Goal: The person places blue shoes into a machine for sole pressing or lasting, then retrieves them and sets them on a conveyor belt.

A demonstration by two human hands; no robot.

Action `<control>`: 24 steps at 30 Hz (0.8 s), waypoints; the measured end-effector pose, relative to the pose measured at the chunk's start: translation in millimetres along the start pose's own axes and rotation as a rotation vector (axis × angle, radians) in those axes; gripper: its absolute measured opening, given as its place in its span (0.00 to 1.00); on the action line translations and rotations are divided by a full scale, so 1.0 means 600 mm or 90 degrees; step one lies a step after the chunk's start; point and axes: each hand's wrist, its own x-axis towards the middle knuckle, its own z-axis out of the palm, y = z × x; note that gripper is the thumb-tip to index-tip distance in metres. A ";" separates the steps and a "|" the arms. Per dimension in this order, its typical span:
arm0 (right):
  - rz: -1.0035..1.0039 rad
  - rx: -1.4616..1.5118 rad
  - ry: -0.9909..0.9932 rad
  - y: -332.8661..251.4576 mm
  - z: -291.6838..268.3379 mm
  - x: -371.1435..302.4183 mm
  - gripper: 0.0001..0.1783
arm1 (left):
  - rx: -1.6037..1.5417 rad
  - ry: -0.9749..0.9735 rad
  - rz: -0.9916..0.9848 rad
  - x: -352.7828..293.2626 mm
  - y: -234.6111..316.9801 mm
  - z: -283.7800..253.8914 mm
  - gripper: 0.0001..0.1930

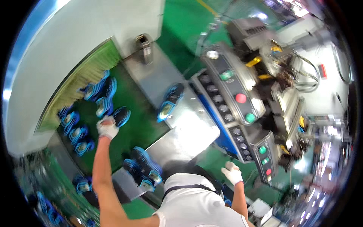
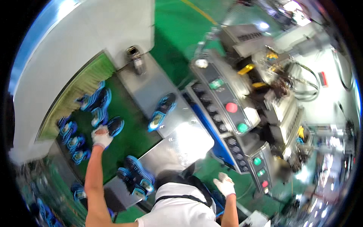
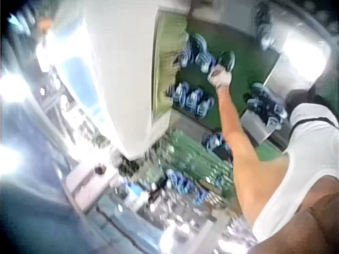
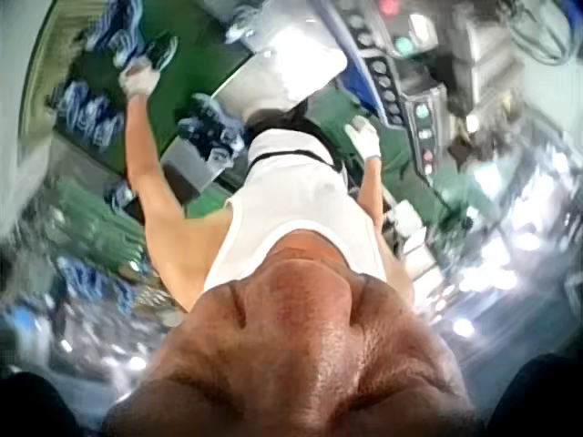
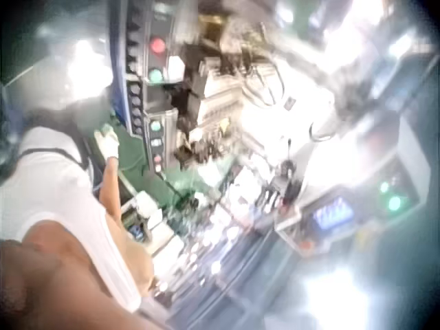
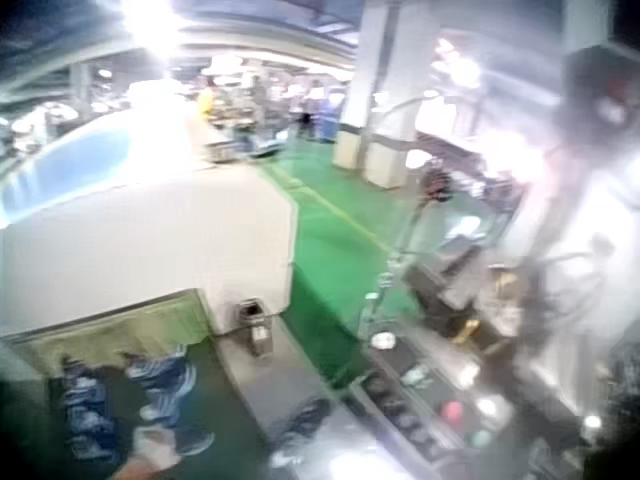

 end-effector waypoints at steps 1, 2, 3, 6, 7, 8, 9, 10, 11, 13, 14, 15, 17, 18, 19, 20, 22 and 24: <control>-0.024 -0.025 -0.013 0.006 0.008 0.017 0.39 | -0.027 -0.028 -0.017 0.000 -0.005 -0.003 0.21; -0.048 -0.001 -0.011 -0.003 0.015 0.027 0.39 | -0.028 -0.038 -0.030 -0.006 -0.012 0.010 0.23; -0.069 0.027 -0.008 -0.011 0.021 0.032 0.39 | -0.068 -0.053 -0.032 -0.009 0.011 -0.029 0.26; -0.153 -0.013 -0.011 -0.072 0.015 0.058 0.37 | -0.226 -0.058 -0.113 -0.054 0.074 -0.090 0.37; -0.200 0.013 -0.010 -0.112 0.003 0.057 0.36 | -0.286 -0.103 -0.126 -0.068 0.079 -0.099 0.39; -0.219 0.053 -0.046 -0.126 0.002 0.061 0.36 | -0.308 -0.047 -0.113 -0.106 0.155 -0.176 0.37; -0.259 0.085 -0.082 -0.149 -0.002 0.068 0.36 | -0.389 -0.015 -0.100 -0.142 0.202 -0.228 0.34; -0.263 0.156 -0.089 -0.183 -0.012 0.056 0.37 | -0.525 0.036 -0.045 -0.168 0.228 -0.244 0.35; -0.267 0.226 -0.103 -0.216 -0.021 0.038 0.38 | -0.708 0.055 0.009 -0.192 0.262 -0.270 0.31; -0.316 0.375 -0.257 -0.249 -0.033 0.030 0.37 | -0.966 0.017 0.147 -0.231 0.328 -0.305 0.30; -0.371 0.720 -0.468 -0.213 0.041 0.081 0.33 | -0.667 -0.107 0.036 -0.213 0.332 -0.249 0.31; -0.397 0.742 -0.529 -0.231 0.036 0.070 0.30 | -0.364 -0.202 -0.093 -0.194 0.322 -0.187 0.33; -0.276 1.120 -0.891 -0.225 0.041 0.044 0.29 | -0.469 -0.054 0.266 -0.207 0.375 -0.211 0.29; -0.227 1.156 -0.908 -0.218 0.030 0.052 0.31 | -0.504 0.008 0.449 -0.213 0.405 -0.222 0.28; -0.296 1.175 -0.833 -0.222 -0.008 0.030 0.30 | -0.552 -0.004 0.439 -0.211 0.454 -0.272 0.28; -0.345 1.130 -0.756 -0.218 -0.050 0.024 0.29 | -0.601 -0.013 0.429 -0.210 0.501 -0.325 0.29; -0.335 1.130 -0.628 -0.169 -0.123 0.022 0.28 | -0.775 -0.017 0.362 -0.214 0.591 -0.389 0.31; -0.346 1.106 -0.515 -0.103 -0.164 0.046 0.34 | -0.951 -0.023 0.359 -0.206 0.634 -0.369 0.34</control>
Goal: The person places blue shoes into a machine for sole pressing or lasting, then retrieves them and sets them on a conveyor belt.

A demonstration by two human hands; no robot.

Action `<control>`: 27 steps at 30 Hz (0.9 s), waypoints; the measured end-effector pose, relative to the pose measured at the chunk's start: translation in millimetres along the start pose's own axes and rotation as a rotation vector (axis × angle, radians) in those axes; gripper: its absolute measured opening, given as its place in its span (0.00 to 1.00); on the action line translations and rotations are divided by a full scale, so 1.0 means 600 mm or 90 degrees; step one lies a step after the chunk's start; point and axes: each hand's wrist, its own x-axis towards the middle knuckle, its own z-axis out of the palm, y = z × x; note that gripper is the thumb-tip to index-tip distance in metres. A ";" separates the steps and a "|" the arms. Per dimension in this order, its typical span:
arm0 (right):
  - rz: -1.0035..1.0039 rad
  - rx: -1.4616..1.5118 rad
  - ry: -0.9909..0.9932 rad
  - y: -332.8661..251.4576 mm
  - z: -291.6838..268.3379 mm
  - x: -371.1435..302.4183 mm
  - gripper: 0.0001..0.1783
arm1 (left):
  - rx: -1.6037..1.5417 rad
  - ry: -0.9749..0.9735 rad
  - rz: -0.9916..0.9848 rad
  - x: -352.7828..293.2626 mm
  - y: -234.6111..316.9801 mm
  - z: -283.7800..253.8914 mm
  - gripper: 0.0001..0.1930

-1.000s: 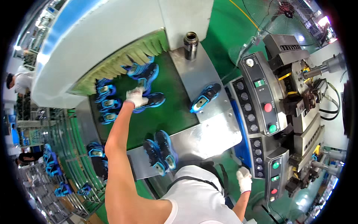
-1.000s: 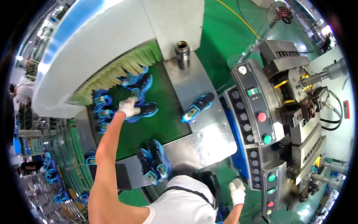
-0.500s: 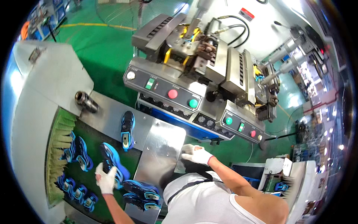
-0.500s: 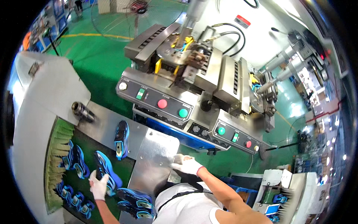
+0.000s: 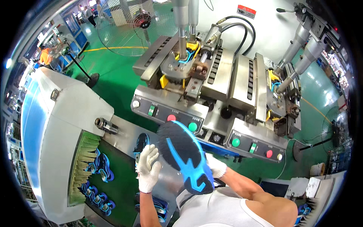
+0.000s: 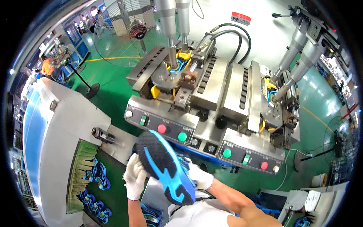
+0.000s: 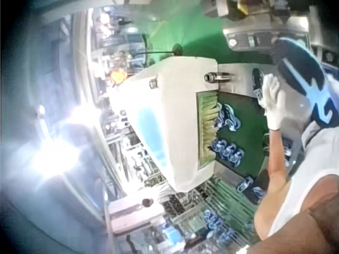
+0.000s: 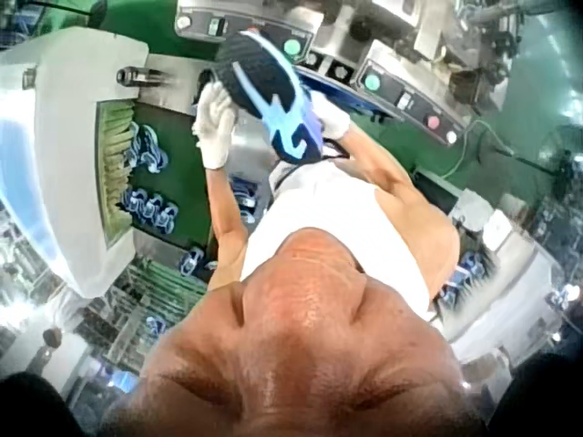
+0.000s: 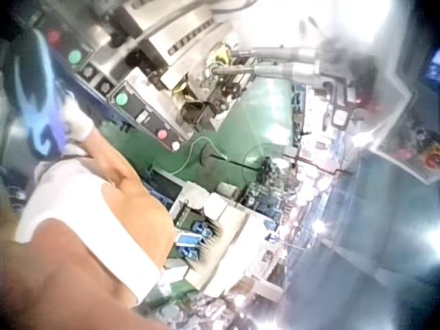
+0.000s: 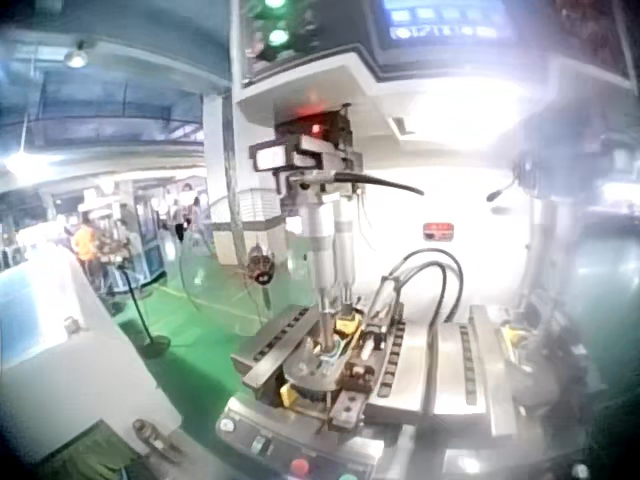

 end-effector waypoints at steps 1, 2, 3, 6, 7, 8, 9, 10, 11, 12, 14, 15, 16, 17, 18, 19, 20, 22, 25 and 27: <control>-0.035 -0.086 0.036 -0.029 -0.022 -0.017 0.38 | -0.001 0.013 0.010 0.003 -0.016 0.006 0.34; -0.073 -0.049 0.030 -0.057 -0.036 -0.041 0.38 | 0.034 0.009 -0.025 0.014 -0.022 0.018 0.32; -0.092 0.018 0.055 -0.068 -0.075 -0.058 0.35 | 0.030 0.039 -0.068 0.024 -0.027 0.037 0.31; -0.094 0.196 0.089 -0.135 -0.112 -0.083 0.34 | 0.114 0.042 -0.048 0.080 -0.010 0.096 0.28; -0.087 0.249 0.099 -0.163 -0.111 -0.090 0.35 | 0.183 0.017 -0.013 0.110 0.004 0.119 0.26; -0.116 0.250 0.091 -0.186 -0.108 -0.096 0.36 | 0.285 -0.004 0.045 0.146 0.022 0.135 0.25; -0.160 0.218 0.065 -0.208 -0.100 -0.101 0.38 | 0.382 -0.023 0.102 0.182 0.037 0.153 0.24; -0.220 0.157 0.021 -0.232 -0.083 -0.100 0.40 | 0.424 -0.016 0.188 0.215 0.044 0.163 0.24; -0.279 0.113 -0.022 -0.252 -0.062 -0.097 0.41 | 0.465 -0.010 0.276 0.249 0.051 0.169 0.24; -0.339 0.082 -0.053 -0.269 -0.046 -0.102 0.43 | 0.486 -0.023 0.360 0.286 0.076 0.183 0.22; -0.416 0.056 -0.084 -0.290 -0.028 -0.102 0.47 | 0.566 -0.061 0.442 0.357 0.109 0.207 0.20; -0.437 0.055 -0.088 -0.294 -0.025 -0.099 0.48 | 0.568 -0.078 0.486 0.390 0.111 0.211 0.19; -0.425 0.075 -0.069 -0.291 -0.032 -0.098 0.53 | 0.594 -0.099 0.489 0.422 0.109 0.216 0.19; -0.415 0.095 -0.048 -0.288 -0.041 -0.097 0.58 | 0.618 -0.121 0.491 0.454 0.097 0.221 0.19; -0.409 0.097 -0.086 -0.295 -0.034 -0.093 0.56 | 0.594 -0.145 0.499 0.488 0.076 0.225 0.19; -0.410 0.107 -0.086 -0.296 -0.029 -0.089 0.58 | 0.630 -0.182 0.499 0.517 0.059 0.223 0.20; -0.415 0.115 -0.079 -0.296 -0.026 -0.086 0.60 | 0.612 -0.202 0.501 0.544 0.040 0.234 0.20; -0.418 0.114 -0.065 -0.291 -0.028 -0.077 0.62 | 0.630 -0.243 0.458 0.583 0.008 0.247 0.21; -0.381 0.127 -0.015 -0.290 -0.036 -0.078 0.62 | 0.627 -0.269 0.442 0.652 -0.044 0.267 0.21; -0.380 0.130 0.038 -0.285 -0.041 -0.080 0.60 | 0.652 -0.287 0.360 0.702 -0.067 0.300 0.22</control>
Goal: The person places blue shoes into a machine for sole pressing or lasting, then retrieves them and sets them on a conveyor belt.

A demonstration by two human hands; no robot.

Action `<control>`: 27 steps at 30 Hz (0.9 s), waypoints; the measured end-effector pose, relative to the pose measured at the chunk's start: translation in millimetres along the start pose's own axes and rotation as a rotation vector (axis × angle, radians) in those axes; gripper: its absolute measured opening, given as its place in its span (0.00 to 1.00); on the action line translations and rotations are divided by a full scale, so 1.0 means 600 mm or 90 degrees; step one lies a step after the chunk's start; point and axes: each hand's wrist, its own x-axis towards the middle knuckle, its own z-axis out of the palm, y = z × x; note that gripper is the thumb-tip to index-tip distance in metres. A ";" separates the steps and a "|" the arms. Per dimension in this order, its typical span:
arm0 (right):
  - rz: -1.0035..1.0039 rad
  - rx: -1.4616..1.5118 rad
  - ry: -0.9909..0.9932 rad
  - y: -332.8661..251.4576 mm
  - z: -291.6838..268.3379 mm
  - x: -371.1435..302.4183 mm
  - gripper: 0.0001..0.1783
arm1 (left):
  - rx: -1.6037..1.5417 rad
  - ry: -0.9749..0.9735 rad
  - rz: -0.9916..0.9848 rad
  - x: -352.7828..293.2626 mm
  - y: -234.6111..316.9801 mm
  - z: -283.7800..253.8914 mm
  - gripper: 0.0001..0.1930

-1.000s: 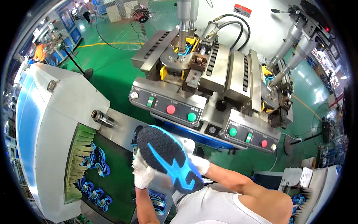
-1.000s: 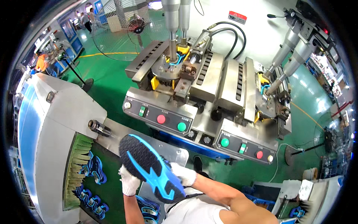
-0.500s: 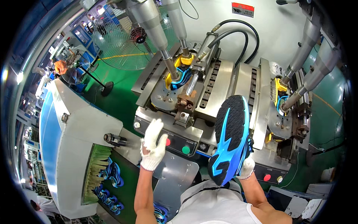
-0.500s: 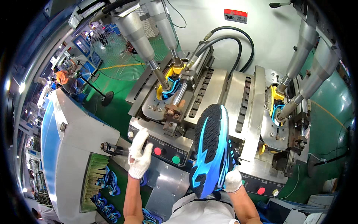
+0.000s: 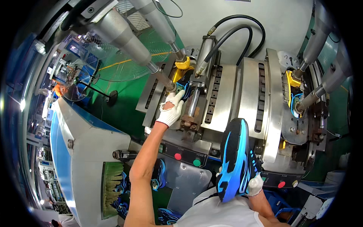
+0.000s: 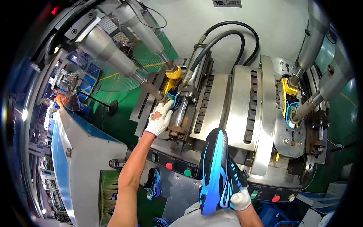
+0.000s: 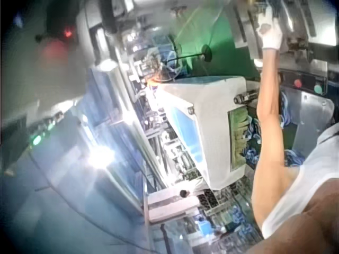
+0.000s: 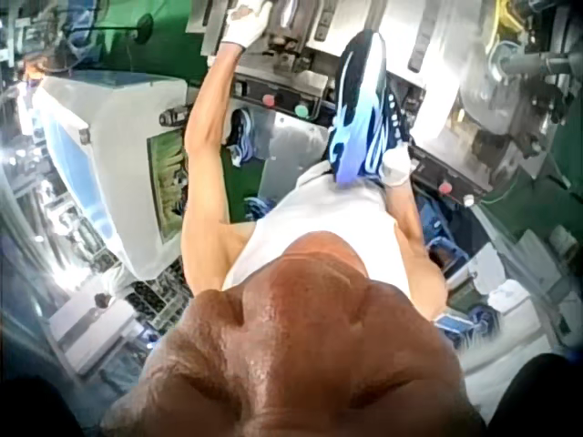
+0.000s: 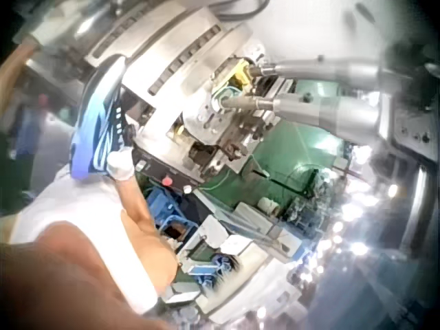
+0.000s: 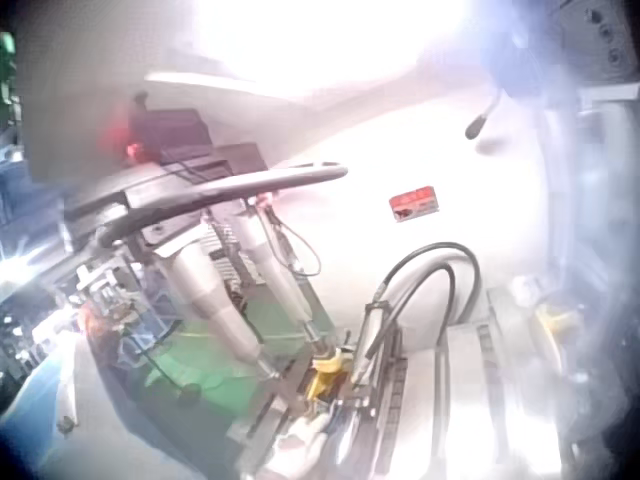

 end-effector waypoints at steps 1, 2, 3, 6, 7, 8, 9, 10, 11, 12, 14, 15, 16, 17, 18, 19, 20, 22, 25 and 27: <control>-0.001 -0.010 0.030 0.000 -0.004 -0.006 0.59 | 0.029 -0.071 -0.123 0.018 0.003 0.008 0.25; -0.004 -0.014 0.065 0.003 -0.006 -0.013 0.57 | 0.036 -0.008 -0.041 0.032 -0.031 0.039 0.30; -0.014 -0.029 0.112 0.004 -0.008 -0.021 0.56 | 0.136 0.053 -0.034 0.049 -0.038 0.069 0.32; -0.048 -0.082 0.239 0.008 -0.013 -0.060 0.53 | 0.125 0.113 -0.108 0.098 -0.074 0.121 0.34; -0.064 -0.101 0.275 0.011 -0.013 -0.073 0.51 | 0.091 0.049 -0.143 0.117 -0.097 0.134 0.31; -0.075 -0.120 0.305 0.013 -0.013 -0.081 0.50 | 0.058 -0.013 -0.177 0.133 -0.113 0.140 0.29; -0.085 -0.140 0.326 0.016 -0.014 -0.083 0.49 | 0.057 -0.043 -0.180 0.148 -0.109 0.131 0.27; -0.094 -0.157 0.341 0.019 -0.015 -0.081 0.48 | 0.060 -0.071 -0.179 0.161 -0.094 0.110 0.25; -0.097 -0.179 0.348 0.019 -0.014 -0.077 0.46 | 0.095 -0.033 -0.180 0.164 -0.083 0.094 0.25; -0.101 -0.201 0.347 0.019 -0.013 -0.070 0.45 | 0.088 -0.046 -0.214 0.171 -0.061 0.059 0.26; -0.086 -0.259 0.327 0.024 -0.011 -0.061 0.33 | 0.012 0.072 -0.173 0.132 -0.065 0.016 0.27; -0.081 -0.303 0.323 0.023 -0.009 -0.056 0.21 | -0.015 0.133 -0.148 0.114 -0.036 -0.019 0.27; -0.092 -0.286 0.308 0.025 -0.006 -0.040 0.23 | -0.024 0.168 -0.162 0.081 -0.003 -0.054 0.26; -0.099 -0.269 0.284 0.026 0.005 -0.020 0.25 | -0.032 0.207 -0.166 0.033 0.023 -0.099 0.25; -0.094 -0.307 0.284 0.030 0.029 0.002 0.24 | -0.047 0.242 -0.160 -0.010 0.045 -0.126 0.25; -0.086 -0.345 0.280 0.032 0.052 0.030 0.23 | -0.064 0.290 -0.138 -0.060 0.061 -0.151 0.25; -0.084 -0.264 0.265 0.041 0.094 0.074 0.18 | -0.079 0.335 -0.114 -0.117 0.074 -0.173 0.25; -0.054 -0.315 0.194 0.065 0.078 0.170 0.16 | -0.115 0.366 -0.165 -0.237 0.090 -0.191 0.25; 0.041 -0.262 0.133 0.123 0.131 0.377 0.14 | -0.100 0.398 -0.288 -0.438 0.086 -0.169 0.26; 0.081 -0.223 0.094 0.147 0.131 0.508 0.08 | -0.090 0.409 -0.431 -0.563 0.093 -0.126 0.26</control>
